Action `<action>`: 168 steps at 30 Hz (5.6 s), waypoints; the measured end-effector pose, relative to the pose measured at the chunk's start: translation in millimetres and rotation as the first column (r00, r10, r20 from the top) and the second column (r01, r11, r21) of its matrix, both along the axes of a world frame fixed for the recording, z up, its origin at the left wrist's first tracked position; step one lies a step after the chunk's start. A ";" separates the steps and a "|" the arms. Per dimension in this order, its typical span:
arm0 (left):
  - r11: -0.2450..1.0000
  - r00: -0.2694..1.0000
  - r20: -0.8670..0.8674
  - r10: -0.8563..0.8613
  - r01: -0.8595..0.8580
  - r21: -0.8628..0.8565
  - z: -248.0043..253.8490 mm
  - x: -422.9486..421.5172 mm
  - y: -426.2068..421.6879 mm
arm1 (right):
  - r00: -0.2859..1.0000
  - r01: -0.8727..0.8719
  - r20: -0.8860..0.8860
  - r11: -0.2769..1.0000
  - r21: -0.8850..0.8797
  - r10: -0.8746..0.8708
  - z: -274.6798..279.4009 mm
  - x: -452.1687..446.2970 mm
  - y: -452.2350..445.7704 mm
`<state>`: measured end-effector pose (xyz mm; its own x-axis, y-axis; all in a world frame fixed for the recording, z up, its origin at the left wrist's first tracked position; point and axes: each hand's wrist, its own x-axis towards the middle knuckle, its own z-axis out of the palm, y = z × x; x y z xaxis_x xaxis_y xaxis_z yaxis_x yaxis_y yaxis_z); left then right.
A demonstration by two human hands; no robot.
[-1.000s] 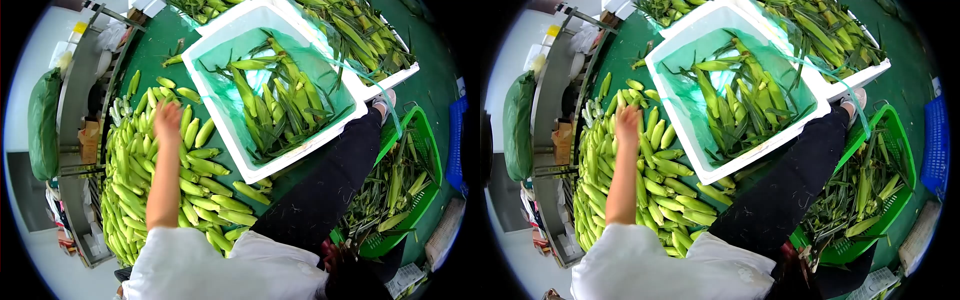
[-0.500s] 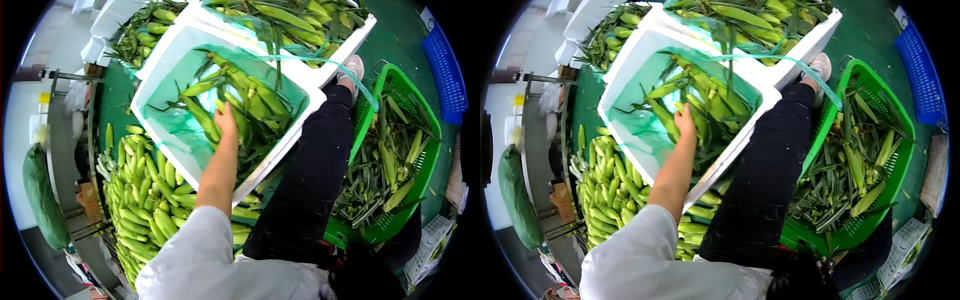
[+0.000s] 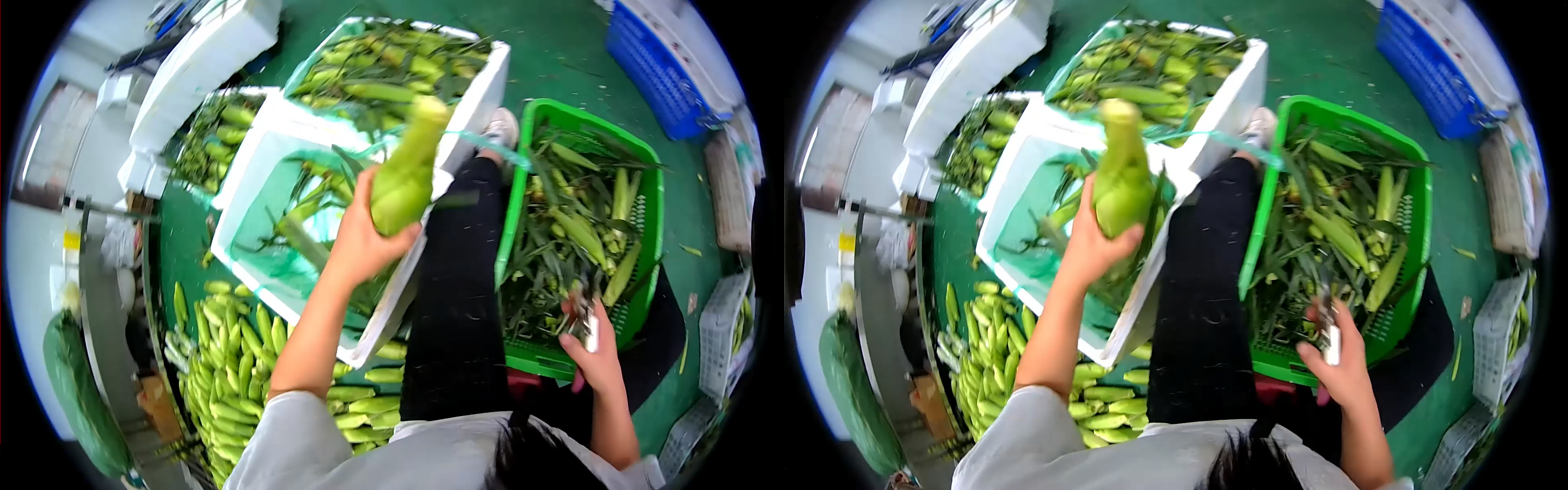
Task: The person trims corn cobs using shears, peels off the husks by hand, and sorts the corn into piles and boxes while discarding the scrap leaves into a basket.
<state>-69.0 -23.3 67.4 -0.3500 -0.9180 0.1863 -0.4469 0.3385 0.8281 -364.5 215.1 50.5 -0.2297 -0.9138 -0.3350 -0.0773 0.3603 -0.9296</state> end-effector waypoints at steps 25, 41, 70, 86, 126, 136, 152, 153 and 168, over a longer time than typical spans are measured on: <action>0.319 -0.083 0.705 -0.704 0.850 0.419 29.3 -254.1 56.1 | 0.756 -0.049 -0.647 0.977 -0.206 -0.098 2.3 -121.7 58.8; 0.298 0.678 -0.603 0.420 0.524 0.798 -69.9 -244.0 112.6 | 0.707 0.390 0.615 0.918 0.074 -0.349 -49.5 -58.5 77.9; 0.792 0.841 0.139 -0.522 0.418 0.445 20.1 -162.2 123.0 | 0.977 -0.166 0.107 0.973 -0.162 0.185 -20.3 -91.9 12.9; 0.279 0.675 -0.283 -0.682 0.597 0.752 15.6 -145.7 75.4 | 0.702 -0.093 0.708 0.996 -0.012 0.074 -23.3 -80.3 89.5; 0.142 0.279 0.028 0.960 -0.571 0.809 -215.3 214.0 -24.3 | 0.789 -0.054 0.550 0.860 0.507 -0.275 -57.5 13.9 67.9; 0.073 0.322 0.715 0.620 -0.932 0.356 -381.1 118.9 6.4 | 0.546 0.208 0.463 0.648 0.733 -0.698 -102.2 8.7 105.3; 0.672 0.572 -0.813 0.104 0.563 0.482 6.1 -158.4 51.3 | 0.858 0.287 0.434 0.957 0.040 -0.275 -15.6 -40.3 39.6; 0.674 0.566 -0.825 0.003 0.608 0.420 11.4 -189.4 58.1 | 0.892 0.322 0.336 0.947 -0.003 -0.302 -8.5 -58.9 41.7; 0.592 0.551 -0.784 -0.285 0.745 0.307 18.0 -300.5 55.1 | 0.176 0.080 -0.982 0.994 0.078 0.063 0.7 -194.1 55.3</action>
<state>-369.5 31.8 85.5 -0.8061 -0.5844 0.0928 0.3182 -0.2958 0.9007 -558.6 270.4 51.1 -0.4417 -0.8918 0.0976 -0.8971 0.4385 -0.0536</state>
